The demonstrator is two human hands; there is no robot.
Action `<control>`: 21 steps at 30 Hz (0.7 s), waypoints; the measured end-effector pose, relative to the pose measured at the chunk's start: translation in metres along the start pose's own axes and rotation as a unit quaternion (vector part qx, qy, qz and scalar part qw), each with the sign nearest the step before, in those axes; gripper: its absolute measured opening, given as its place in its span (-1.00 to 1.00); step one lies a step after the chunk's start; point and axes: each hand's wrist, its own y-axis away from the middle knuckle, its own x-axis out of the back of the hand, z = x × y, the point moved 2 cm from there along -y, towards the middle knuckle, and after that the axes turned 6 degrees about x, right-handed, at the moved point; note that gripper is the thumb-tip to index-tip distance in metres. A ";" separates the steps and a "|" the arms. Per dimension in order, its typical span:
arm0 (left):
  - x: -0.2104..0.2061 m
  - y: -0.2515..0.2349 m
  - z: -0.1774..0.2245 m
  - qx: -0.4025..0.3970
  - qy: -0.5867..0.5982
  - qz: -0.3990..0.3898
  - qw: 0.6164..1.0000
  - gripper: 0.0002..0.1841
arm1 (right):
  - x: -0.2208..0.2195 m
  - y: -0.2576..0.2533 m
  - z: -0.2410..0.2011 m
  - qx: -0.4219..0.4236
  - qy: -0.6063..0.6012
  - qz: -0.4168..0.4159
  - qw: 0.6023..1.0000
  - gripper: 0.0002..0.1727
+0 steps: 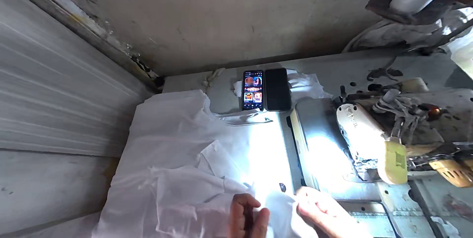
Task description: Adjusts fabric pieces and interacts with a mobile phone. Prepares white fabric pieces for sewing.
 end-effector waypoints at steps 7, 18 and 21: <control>-0.006 -0.036 0.000 -0.096 -0.130 -0.114 0.980 -0.54 | -0.010 -0.046 0.033 0.156 0.137 -0.013 0.978 -0.67; -0.018 -0.283 0.013 -0.085 -0.526 -0.040 0.846 -0.69 | 0.002 -0.084 0.059 0.269 0.163 -0.030 0.949 -0.71; -0.018 -0.302 -0.017 -0.082 -0.518 -0.031 0.851 -0.65 | -0.002 -0.087 0.040 0.181 0.191 0.010 0.965 -0.68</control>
